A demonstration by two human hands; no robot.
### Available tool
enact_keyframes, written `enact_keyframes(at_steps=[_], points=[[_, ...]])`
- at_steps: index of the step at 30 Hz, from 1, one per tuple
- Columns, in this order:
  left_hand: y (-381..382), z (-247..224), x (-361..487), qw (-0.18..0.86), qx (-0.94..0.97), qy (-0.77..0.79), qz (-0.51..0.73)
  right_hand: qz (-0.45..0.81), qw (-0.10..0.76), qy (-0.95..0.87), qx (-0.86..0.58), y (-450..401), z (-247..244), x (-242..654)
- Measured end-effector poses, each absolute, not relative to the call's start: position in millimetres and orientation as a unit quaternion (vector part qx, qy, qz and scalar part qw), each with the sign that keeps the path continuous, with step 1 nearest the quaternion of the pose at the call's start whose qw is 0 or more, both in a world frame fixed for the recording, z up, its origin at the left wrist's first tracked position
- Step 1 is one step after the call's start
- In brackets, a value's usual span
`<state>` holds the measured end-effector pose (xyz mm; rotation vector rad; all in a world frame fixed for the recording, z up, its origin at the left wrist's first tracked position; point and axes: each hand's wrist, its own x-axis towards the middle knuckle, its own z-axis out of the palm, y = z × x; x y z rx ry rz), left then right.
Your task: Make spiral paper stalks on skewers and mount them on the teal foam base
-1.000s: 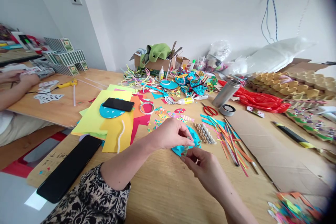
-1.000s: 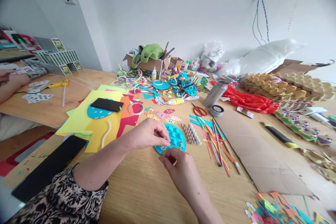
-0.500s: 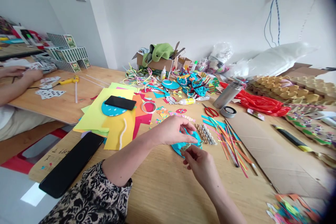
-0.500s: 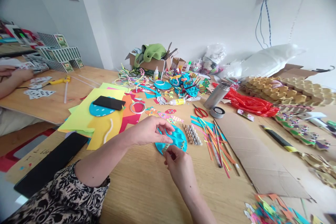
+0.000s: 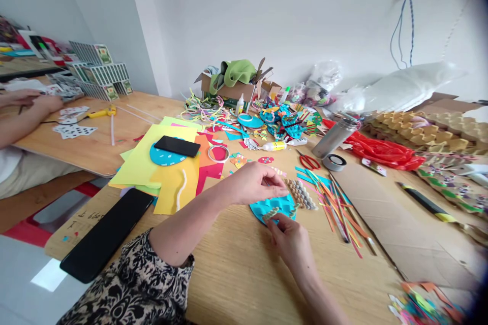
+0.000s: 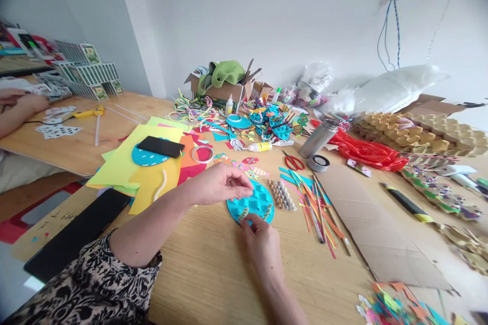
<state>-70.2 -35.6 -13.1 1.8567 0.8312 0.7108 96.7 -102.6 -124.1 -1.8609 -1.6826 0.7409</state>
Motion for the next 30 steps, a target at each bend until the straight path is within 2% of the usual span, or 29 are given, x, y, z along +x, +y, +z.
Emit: enact_keyframes(at_steps=[21, 25, 30], points=[[-35, -15, -72, 0.488, 0.763, 0.328, 0.268, 0.282, 0.255, -0.621, -0.686, -99, -130, 99], [-29, -20, -72, 0.443, 0.785, 0.363, 0.237, 0.268, 0.255, -0.628, -0.685, -100, -128, 97], [-17, -50, -65, 0.323, 0.847, 0.403, 0.124, 0.268, 0.254, -0.625, -0.688, -100, -126, 96]])
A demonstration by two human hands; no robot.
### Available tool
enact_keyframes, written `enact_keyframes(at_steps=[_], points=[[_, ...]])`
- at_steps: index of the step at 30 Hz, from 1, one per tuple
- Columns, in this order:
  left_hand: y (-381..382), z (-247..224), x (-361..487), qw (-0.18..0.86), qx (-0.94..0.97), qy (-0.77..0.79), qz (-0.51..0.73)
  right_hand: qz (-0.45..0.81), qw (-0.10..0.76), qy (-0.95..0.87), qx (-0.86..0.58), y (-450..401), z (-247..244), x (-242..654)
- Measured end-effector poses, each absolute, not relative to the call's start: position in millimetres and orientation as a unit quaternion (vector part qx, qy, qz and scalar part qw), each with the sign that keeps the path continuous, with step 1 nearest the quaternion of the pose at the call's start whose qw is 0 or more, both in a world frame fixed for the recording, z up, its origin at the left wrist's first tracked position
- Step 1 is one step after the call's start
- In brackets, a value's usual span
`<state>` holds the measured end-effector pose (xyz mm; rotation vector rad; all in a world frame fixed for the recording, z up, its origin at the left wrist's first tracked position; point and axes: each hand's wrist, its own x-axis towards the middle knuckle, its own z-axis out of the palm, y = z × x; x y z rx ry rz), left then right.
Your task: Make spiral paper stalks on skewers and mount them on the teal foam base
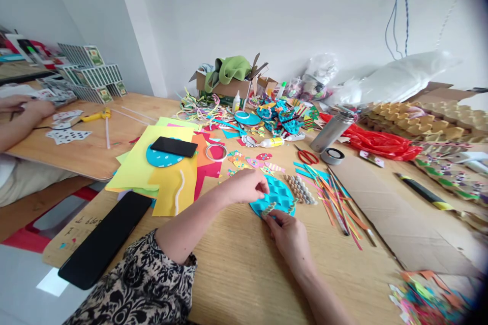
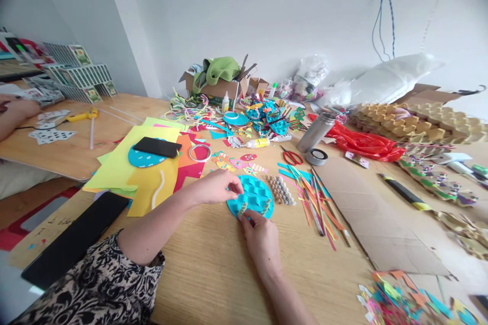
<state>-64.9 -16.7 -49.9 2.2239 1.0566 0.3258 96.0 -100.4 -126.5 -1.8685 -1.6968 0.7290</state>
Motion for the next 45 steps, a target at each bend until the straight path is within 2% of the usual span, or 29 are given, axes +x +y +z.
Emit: enact_keyframes(at_steps=[4, 12, 28, 45], points=[[-19, -66, -55, 0.31, 0.854, 0.409, 0.085, 0.263, 0.253, -0.623, -0.692, -99, -130, 97], [-26, -62, -49, 0.304, 0.857, 0.415, 0.031, 0.25, 0.241, -0.637, -0.688, -99, -128, 96], [-24, -65, -49, 0.294, 0.859, 0.417, 0.038, 0.211, 0.238, -0.661, -0.68, -100, -131, 93], [-12, -73, -55, 0.354, 0.847, 0.393, 0.057, 0.229, 0.219, -0.662, -0.679, -96, -126, 94]])
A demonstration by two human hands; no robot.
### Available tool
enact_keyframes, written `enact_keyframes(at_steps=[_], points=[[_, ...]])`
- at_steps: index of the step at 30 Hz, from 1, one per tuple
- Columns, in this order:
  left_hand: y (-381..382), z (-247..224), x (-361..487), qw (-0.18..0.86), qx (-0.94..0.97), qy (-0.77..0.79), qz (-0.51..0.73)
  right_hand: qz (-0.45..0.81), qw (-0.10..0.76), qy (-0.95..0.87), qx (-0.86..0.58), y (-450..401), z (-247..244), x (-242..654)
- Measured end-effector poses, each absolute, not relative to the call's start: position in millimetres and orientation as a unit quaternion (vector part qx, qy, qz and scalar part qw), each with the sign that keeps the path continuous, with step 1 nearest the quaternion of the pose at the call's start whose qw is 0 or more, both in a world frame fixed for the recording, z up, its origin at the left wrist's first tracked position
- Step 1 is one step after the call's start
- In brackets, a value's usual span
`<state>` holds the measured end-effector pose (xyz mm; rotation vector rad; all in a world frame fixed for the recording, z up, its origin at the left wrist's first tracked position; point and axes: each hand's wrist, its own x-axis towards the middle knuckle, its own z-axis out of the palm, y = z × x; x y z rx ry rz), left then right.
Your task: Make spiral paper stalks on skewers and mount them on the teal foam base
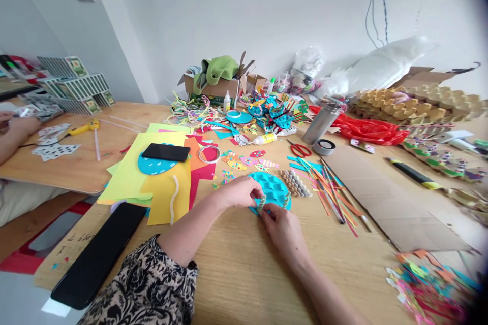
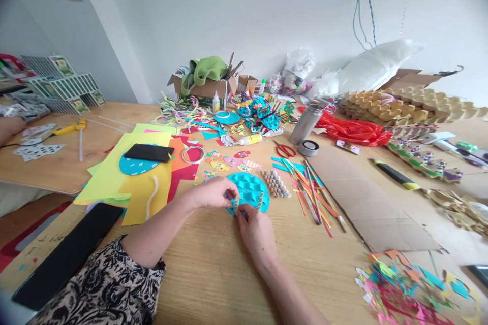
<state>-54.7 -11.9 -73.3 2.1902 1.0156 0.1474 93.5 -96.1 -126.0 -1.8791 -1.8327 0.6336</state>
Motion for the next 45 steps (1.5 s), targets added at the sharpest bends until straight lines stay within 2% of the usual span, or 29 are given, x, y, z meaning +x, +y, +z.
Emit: enact_keyframes(at_steps=[6, 11, 21, 45], points=[[-7, -65, -63, 0.436, 0.814, 0.36, 0.132, 0.218, 0.221, -0.659, -0.685, -96, -123, 92], [-12, -59, -62, 0.45, 0.798, 0.36, 0.176, 0.208, 0.225, -0.656, -0.69, -97, -123, 90], [-13, -60, -60, 0.43, 0.794, 0.388, 0.187, 0.193, 0.223, -0.653, -0.698, -98, -121, 89], [-29, -41, -45, 0.291, 0.816, 0.468, 0.173, 0.154, 0.172, -0.664, -0.711, -98, -120, 85]])
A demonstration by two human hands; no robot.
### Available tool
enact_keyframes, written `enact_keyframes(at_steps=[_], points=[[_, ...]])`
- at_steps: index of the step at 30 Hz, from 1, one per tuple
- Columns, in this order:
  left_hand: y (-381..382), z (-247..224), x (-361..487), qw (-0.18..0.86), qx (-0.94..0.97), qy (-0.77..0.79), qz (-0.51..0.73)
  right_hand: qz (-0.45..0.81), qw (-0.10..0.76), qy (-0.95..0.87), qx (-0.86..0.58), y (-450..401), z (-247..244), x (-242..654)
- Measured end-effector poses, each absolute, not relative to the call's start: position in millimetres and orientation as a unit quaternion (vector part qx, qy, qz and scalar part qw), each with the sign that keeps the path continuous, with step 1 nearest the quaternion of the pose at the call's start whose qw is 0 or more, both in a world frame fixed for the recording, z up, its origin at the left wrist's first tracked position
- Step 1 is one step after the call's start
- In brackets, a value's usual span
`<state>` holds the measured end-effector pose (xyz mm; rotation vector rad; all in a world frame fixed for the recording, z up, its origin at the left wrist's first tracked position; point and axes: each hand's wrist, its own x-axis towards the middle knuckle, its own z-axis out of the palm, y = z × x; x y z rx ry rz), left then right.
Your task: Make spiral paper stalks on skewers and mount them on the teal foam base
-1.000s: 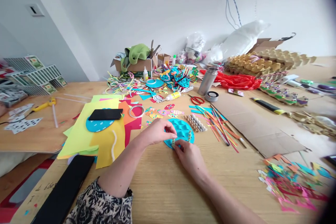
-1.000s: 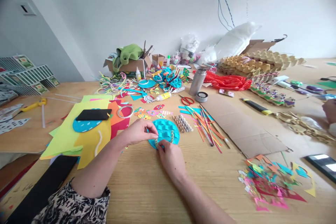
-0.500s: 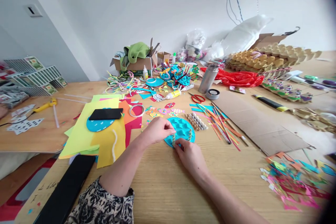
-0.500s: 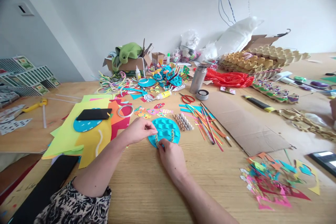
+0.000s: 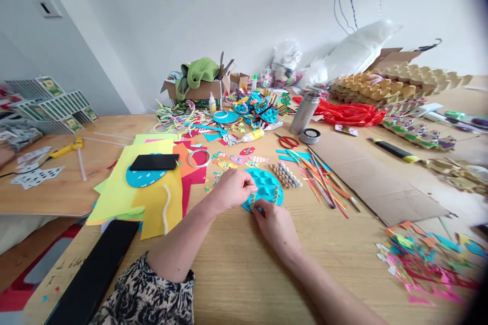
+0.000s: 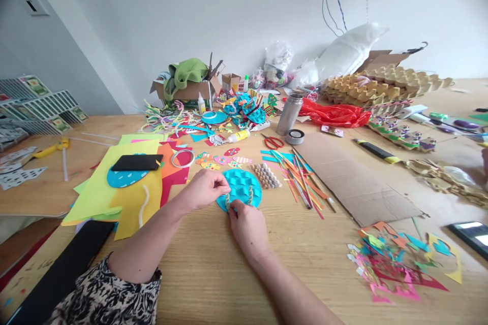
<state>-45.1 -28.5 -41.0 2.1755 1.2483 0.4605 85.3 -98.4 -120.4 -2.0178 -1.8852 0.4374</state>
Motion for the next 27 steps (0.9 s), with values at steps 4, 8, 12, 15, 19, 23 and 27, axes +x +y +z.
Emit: enact_keyframes(at_steps=[4, 8, 12, 15, 19, 23, 27], points=[[-27, -44, -46, 0.307, 0.823, 0.449, 0.162, 0.152, 0.172, -0.664, -0.711, -99, -120, 85], [-21, -50, -53, 0.363, 0.818, 0.419, 0.154, 0.159, 0.179, -0.662, -0.71, -99, -120, 86], [-16, -57, -60, 0.42, 0.804, 0.394, 0.144, 0.169, 0.183, -0.661, -0.708, -98, -119, 86], [-15, -61, -59, 0.412, 0.81, 0.394, 0.134, 0.176, 0.182, -0.661, -0.706, -98, -118, 86], [-16, -62, -55, 0.401, 0.817, 0.394, 0.125, 0.183, 0.182, -0.661, -0.705, -99, -118, 87], [-17, -60, -53, 0.395, 0.822, 0.392, 0.119, 0.188, 0.182, -0.657, -0.707, -99, -120, 87], [-16, -62, -53, 0.392, 0.823, 0.394, 0.116, 0.192, 0.18, -0.656, -0.708, -99, -122, 87]])
